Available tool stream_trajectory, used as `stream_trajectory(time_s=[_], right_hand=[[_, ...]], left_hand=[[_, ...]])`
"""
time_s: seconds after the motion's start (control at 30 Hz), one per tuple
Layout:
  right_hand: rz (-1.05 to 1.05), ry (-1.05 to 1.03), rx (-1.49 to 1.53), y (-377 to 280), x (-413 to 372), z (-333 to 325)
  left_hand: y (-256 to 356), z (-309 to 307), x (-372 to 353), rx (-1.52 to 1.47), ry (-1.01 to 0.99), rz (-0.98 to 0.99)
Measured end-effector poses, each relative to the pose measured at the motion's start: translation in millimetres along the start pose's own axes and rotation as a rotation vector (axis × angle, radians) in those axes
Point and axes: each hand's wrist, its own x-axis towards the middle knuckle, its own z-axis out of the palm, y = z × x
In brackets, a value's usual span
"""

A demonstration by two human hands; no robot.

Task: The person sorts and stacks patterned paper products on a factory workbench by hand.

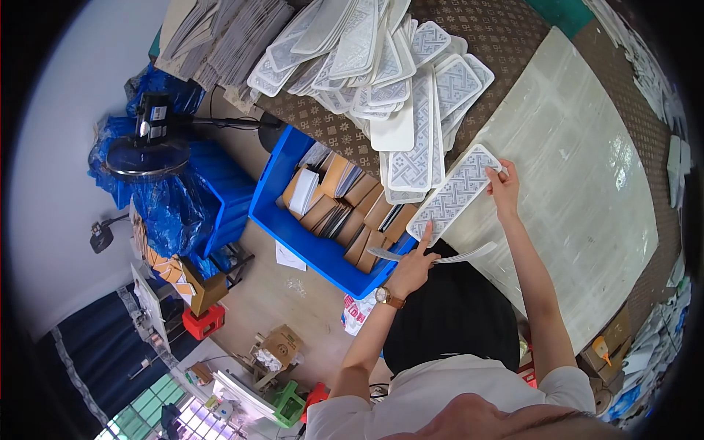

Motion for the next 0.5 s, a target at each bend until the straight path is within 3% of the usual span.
stream_trajectory(time_s=[0.1,0.37,0.47,0.5], right_hand=[[-0.035,0.009,-0.036,5.4,2.8,-1.8],[-0.377,0.221,-0.582,14.1,7.3,-1.3],[-0.768,0.318,-0.944,7.1,6.4,-0.6],[-0.766,0.314,-0.947,8.5,6.1,0.6]], left_hand=[[-1.5,-2.6,3.2,-0.05,-0.074,-0.036],[-22.4,-2.2,8.5,-0.067,-0.093,0.023],[-25.8,-7.2,11.5,-0.107,-0.15,0.0],[-27.1,-8.0,12.1,-0.111,-0.151,-0.003]])
